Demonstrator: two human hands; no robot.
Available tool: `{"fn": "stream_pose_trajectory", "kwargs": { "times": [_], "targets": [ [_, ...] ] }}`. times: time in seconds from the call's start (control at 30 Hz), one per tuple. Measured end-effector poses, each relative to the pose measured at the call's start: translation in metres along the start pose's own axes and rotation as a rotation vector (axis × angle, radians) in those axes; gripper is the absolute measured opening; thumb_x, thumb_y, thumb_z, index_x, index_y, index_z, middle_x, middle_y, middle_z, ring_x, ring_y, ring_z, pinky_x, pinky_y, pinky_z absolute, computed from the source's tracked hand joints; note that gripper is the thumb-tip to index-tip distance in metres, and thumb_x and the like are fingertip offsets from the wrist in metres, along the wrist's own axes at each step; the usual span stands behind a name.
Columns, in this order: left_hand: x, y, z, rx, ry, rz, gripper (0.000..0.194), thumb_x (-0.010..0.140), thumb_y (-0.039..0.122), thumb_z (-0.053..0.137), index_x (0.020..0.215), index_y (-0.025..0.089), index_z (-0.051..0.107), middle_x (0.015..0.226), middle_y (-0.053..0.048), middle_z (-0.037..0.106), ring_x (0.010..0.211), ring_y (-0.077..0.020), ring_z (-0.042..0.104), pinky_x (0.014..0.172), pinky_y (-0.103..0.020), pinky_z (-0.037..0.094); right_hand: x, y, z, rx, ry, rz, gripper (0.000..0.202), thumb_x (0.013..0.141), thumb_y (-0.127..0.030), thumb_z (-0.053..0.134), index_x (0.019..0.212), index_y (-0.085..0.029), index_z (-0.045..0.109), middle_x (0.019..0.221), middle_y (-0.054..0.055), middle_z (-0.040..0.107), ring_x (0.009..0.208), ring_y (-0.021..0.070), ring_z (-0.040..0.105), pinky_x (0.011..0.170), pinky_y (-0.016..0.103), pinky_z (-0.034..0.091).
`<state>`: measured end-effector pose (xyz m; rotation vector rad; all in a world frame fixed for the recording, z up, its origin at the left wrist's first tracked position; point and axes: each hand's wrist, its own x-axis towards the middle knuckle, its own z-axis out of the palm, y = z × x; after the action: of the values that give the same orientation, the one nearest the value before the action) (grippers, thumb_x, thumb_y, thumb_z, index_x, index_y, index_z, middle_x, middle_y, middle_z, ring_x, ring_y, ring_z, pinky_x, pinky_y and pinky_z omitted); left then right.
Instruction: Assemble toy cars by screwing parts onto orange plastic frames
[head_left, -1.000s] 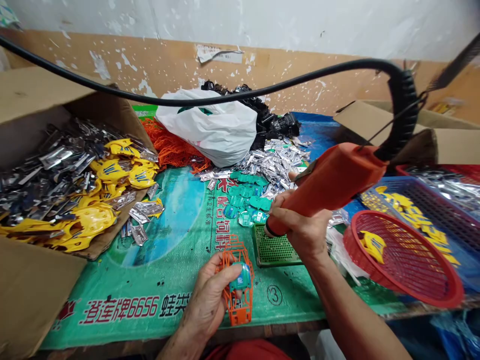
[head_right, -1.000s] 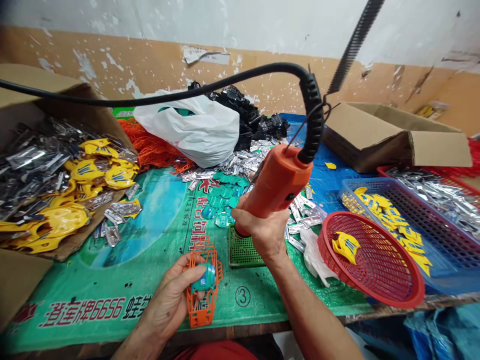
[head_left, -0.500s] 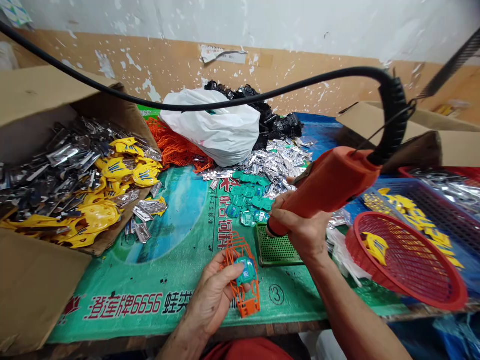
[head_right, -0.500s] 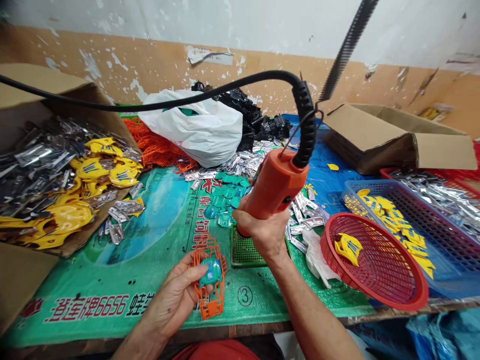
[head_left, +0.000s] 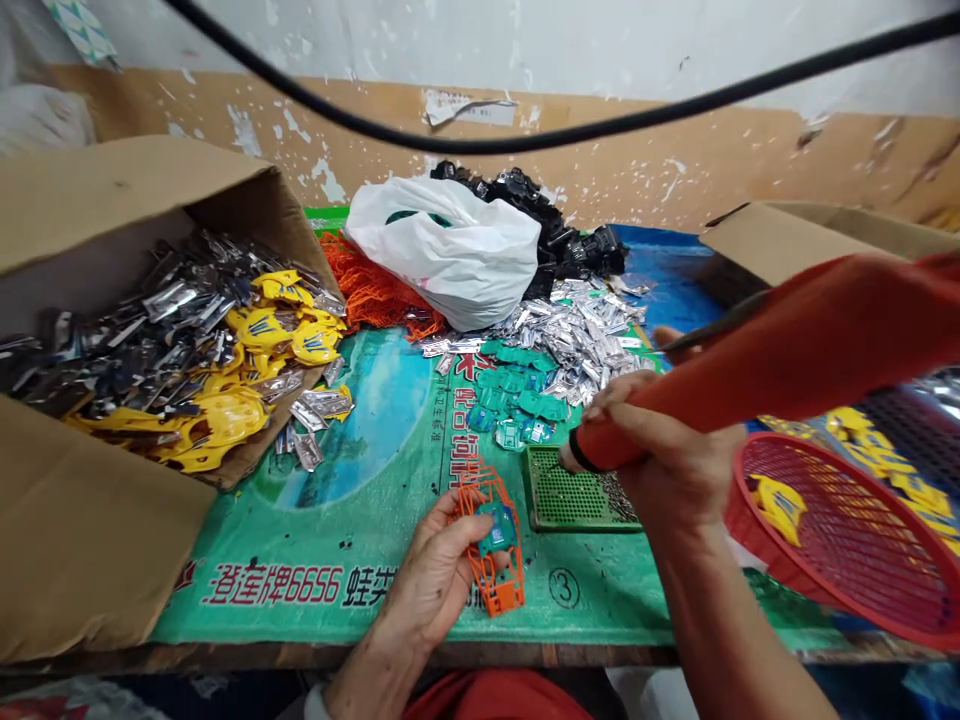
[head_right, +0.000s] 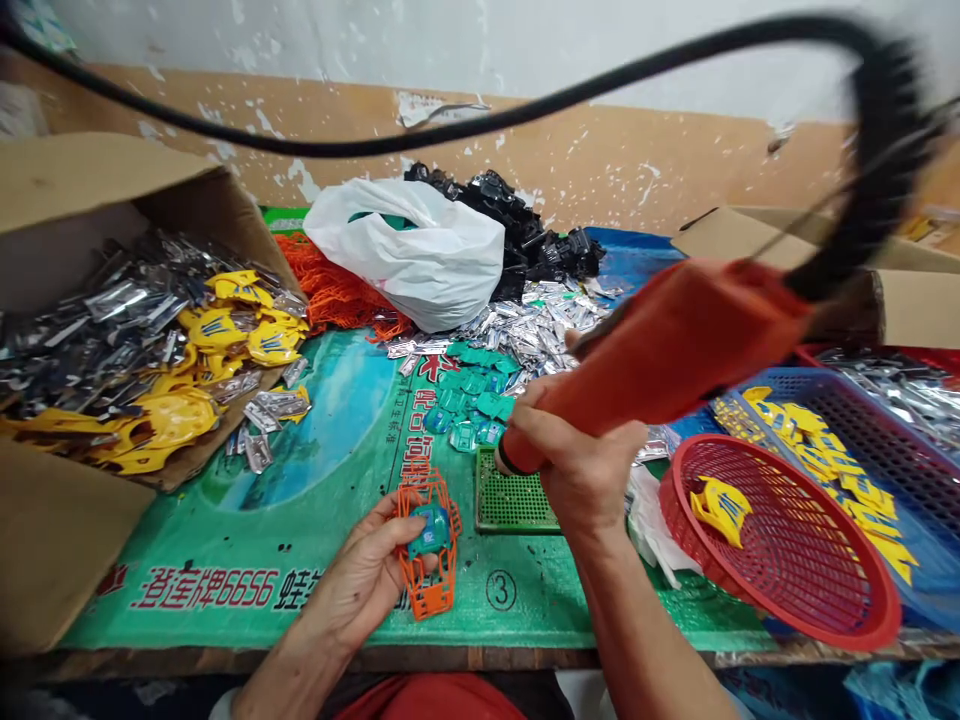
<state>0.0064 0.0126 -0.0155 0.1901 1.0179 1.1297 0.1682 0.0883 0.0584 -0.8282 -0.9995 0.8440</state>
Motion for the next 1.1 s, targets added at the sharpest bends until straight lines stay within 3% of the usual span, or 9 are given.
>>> {"fn": "stream_pose_trajectory", "kwargs": {
  "times": [0.17,0.3,0.43,0.63,0.87,1.1],
  "targets": [
    [0.001,0.001,0.002,-0.021,-0.014,-0.011,0.036,0.059,0.012,0.077,0.092,0.017,0.064,0.084,-0.001,0.069,0.069,-0.0152,0.063,0.06,-0.03,0.056,-0.023,-0.032,0.004,0.192,-0.203,0.087,0.046,0.068,-0.01,0.068,0.108,-0.033,0.062,0.07,-0.003,0.06,0.061,0.016,0.057,0.059,0.034,0.05],
    [0.001,0.0,0.002,-0.023,-0.052,-0.001,0.034,0.062,0.013,0.075,0.094,0.016,0.064,0.086,-0.002,0.069,0.071,-0.0156,0.063,0.064,-0.032,0.056,-0.039,-0.035,0.005,0.215,-0.287,0.129,0.055,0.073,-0.022,0.075,0.122,-0.038,0.055,0.073,-0.003,0.06,0.065,0.0163,0.057,0.065,0.035,0.053],
    [0.0,-0.001,0.0,-0.07,-0.066,0.028,0.035,0.064,0.013,0.075,0.098,0.015,0.063,0.088,-0.004,0.07,0.071,-0.0147,0.063,0.068,-0.03,0.055,-0.043,-0.032,0.005,0.236,-0.319,0.12,0.051,0.076,-0.023,0.074,0.121,-0.036,0.055,0.076,-0.002,0.062,0.068,0.0158,0.059,0.067,0.035,0.053],
    [0.001,0.0,-0.002,-0.099,-0.088,0.002,0.028,0.068,0.011,0.073,0.094,0.016,0.062,0.084,-0.003,0.068,0.072,-0.0158,0.062,0.07,-0.039,0.057,-0.045,-0.032,0.007,0.257,-0.317,0.116,0.047,0.075,-0.022,0.075,0.116,-0.035,0.057,0.075,-0.002,0.062,0.066,0.0155,0.059,0.067,0.035,0.054],
    [0.004,-0.002,-0.003,-0.15,-0.044,0.011,0.026,0.063,0.01,0.077,0.086,0.016,0.065,0.08,0.0,0.068,0.072,-0.0143,0.062,0.072,-0.037,0.057,-0.049,-0.026,0.004,0.208,-0.345,0.141,0.053,0.076,-0.023,0.072,0.125,-0.036,0.052,0.075,-0.003,0.061,0.066,0.0151,0.06,0.069,0.036,0.054],
    [0.005,-0.003,-0.002,-0.111,-0.06,0.015,0.027,0.066,0.014,0.076,0.091,0.015,0.066,0.085,-0.002,0.069,0.073,-0.0143,0.063,0.072,-0.033,0.057,-0.05,-0.024,0.006,0.221,-0.339,0.122,0.053,0.075,-0.023,0.074,0.122,-0.036,0.053,0.075,-0.003,0.06,0.065,0.0144,0.058,0.067,0.034,0.053]
  ]
}}
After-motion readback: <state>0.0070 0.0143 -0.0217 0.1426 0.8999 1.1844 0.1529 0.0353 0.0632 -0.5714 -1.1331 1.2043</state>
